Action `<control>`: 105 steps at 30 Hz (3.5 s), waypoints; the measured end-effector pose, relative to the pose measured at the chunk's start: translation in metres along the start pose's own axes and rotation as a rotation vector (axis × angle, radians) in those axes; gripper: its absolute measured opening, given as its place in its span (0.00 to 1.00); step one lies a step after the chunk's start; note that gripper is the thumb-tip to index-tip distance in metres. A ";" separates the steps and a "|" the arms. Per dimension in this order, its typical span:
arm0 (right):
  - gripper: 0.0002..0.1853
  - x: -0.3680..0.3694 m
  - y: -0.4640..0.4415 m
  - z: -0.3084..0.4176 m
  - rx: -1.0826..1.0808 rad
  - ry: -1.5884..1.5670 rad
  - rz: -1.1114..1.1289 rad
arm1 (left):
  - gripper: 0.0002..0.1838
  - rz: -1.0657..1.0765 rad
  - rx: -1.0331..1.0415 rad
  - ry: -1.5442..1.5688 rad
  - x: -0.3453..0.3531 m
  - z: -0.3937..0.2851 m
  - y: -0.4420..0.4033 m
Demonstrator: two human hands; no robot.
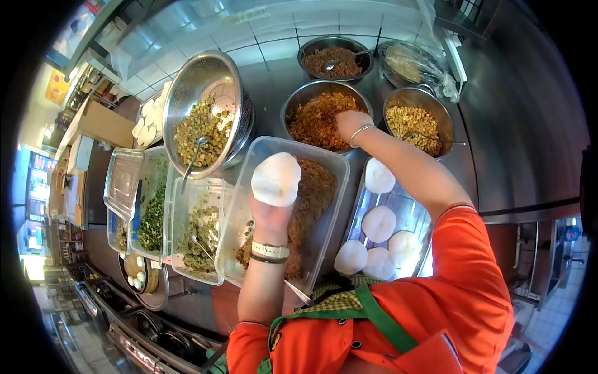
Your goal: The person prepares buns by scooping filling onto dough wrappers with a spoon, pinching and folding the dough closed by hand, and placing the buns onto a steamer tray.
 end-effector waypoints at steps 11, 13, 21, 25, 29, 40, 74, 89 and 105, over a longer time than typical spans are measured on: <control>0.09 0.032 0.040 -0.016 0.669 -1.595 0.651 | 0.21 0.239 0.224 -0.445 0.000 -0.021 -0.069; 0.10 0.013 0.050 -0.019 0.640 -1.613 0.621 | 0.20 0.187 0.209 -0.416 0.004 -0.020 -0.090; 0.21 -0.063 0.074 0.003 -0.149 -0.310 -0.441 | 0.17 0.002 0.169 -0.261 0.035 0.031 -0.162; 0.26 -0.038 0.106 0.040 -0.141 0.026 -0.479 | 0.16 -0.130 0.158 -0.131 0.035 0.043 -0.166; 0.26 -0.035 0.106 0.032 -0.171 -0.003 -0.359 | 0.16 -0.065 0.139 -0.249 0.020 0.044 -0.167; 0.13 -0.002 0.084 -0.006 0.262 -1.321 0.285 | 0.17 0.253 0.102 -0.279 0.037 0.040 -0.147; 0.09 0.072 -0.018 0.010 0.666 -1.284 0.562 | 0.20 0.013 0.306 -0.365 0.010 -0.019 -0.119; 0.10 -0.016 0.024 -0.027 0.539 -1.651 0.534 | 0.20 -0.240 0.365 -0.472 0.028 -0.011 -0.144; 0.27 -0.008 0.077 0.026 -0.190 0.091 -0.539 | 0.22 -0.253 0.191 -0.201 0.020 0.053 -0.182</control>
Point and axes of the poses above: each hand's wrist, its own y-axis away from the middle knuckle, its own x-axis out of the palm, z = x × y, the point moved 6 cm from there along -y, towards the middle knuckle, and after that the axes turned 9 degrees about -z, right-handed, at the moved point
